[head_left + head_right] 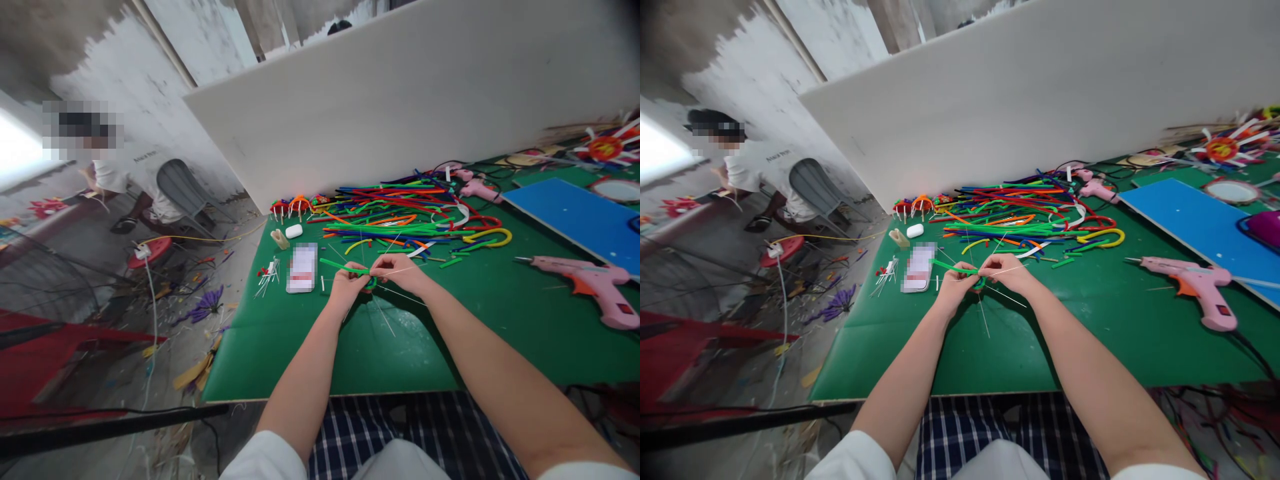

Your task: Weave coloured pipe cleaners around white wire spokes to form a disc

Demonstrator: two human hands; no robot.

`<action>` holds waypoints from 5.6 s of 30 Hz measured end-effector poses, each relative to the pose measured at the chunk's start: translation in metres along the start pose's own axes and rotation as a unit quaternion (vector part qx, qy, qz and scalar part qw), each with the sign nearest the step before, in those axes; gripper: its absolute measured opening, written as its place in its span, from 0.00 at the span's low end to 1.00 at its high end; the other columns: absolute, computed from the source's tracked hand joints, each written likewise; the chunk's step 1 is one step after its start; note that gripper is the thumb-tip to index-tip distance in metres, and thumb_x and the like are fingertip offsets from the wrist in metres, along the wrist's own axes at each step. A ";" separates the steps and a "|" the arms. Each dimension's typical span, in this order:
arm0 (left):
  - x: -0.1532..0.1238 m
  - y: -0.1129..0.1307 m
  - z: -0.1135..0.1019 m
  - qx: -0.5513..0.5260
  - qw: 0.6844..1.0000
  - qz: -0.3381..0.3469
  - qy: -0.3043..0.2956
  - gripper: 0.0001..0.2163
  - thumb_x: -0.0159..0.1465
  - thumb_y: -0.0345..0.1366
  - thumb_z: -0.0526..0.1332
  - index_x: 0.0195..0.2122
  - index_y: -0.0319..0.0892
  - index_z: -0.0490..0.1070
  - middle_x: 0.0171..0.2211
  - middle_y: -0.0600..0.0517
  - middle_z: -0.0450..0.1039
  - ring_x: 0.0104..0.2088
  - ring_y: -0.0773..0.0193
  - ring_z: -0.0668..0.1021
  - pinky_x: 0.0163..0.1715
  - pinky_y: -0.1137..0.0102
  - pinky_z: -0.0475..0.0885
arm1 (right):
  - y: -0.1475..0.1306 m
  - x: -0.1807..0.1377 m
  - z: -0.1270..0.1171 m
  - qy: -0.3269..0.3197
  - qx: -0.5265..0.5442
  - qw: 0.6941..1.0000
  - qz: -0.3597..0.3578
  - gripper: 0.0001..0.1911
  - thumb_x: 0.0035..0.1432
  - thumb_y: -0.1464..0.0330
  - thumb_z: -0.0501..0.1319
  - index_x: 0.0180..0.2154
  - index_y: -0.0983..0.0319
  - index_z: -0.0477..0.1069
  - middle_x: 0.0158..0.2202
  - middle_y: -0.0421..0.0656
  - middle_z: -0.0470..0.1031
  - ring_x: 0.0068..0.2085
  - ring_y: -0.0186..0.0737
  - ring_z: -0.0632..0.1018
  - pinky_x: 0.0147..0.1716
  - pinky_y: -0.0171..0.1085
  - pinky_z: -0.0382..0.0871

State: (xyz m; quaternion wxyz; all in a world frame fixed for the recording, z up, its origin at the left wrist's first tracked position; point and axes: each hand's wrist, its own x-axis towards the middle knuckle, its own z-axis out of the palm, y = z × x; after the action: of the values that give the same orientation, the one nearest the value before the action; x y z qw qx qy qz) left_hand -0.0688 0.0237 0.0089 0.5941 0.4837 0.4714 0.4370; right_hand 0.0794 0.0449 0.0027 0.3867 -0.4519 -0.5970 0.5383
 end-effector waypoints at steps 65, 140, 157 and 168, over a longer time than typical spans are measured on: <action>0.002 -0.005 -0.005 -0.013 0.994 -0.069 -0.082 0.15 0.43 0.38 0.67 0.28 0.35 0.68 0.21 0.53 0.69 0.23 0.68 0.74 0.25 0.70 0.72 | -0.007 -0.007 -0.006 -0.062 -0.099 0.990 -0.078 0.10 0.42 0.64 0.61 0.25 0.64 0.69 0.25 0.39 0.69 0.29 0.32 0.69 0.30 0.33 0.62; -0.004 0.002 -0.009 -0.039 0.981 -0.098 -0.165 0.10 0.46 0.36 0.64 0.25 0.37 0.65 0.23 0.52 0.69 0.22 0.68 0.73 0.18 0.75 0.66 | -0.008 -0.008 -0.003 -0.054 0.104 0.993 0.036 0.12 0.41 0.62 0.63 0.24 0.64 0.67 0.20 0.37 0.67 0.21 0.27 0.69 0.23 0.30 0.63; -0.002 0.001 -0.008 -0.045 0.988 -0.063 -0.132 0.12 0.46 0.37 0.65 0.26 0.35 0.67 0.23 0.53 0.70 0.20 0.70 0.72 0.22 0.73 0.68 | -0.001 -0.006 0.004 -0.090 0.227 0.953 0.178 0.12 0.42 0.63 0.63 0.24 0.63 0.64 0.14 0.32 0.58 0.16 0.24 0.63 0.17 0.27 0.61; -0.002 0.000 -0.007 -0.101 0.982 -0.055 -0.152 0.09 0.48 0.35 0.64 0.27 0.35 0.67 0.23 0.51 0.71 0.22 0.70 0.73 0.21 0.75 0.66 | -0.005 -0.008 0.015 -0.092 0.370 0.918 0.106 0.09 0.43 0.67 0.62 0.25 0.63 0.64 0.15 0.33 0.61 0.17 0.24 0.63 0.17 0.27 0.59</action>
State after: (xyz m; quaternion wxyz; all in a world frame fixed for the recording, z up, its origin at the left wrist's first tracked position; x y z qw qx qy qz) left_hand -0.0765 0.0227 0.0083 0.7278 0.4548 0.3551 0.3706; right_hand 0.0672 0.0331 0.0059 0.4102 -0.2860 -0.3370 0.7977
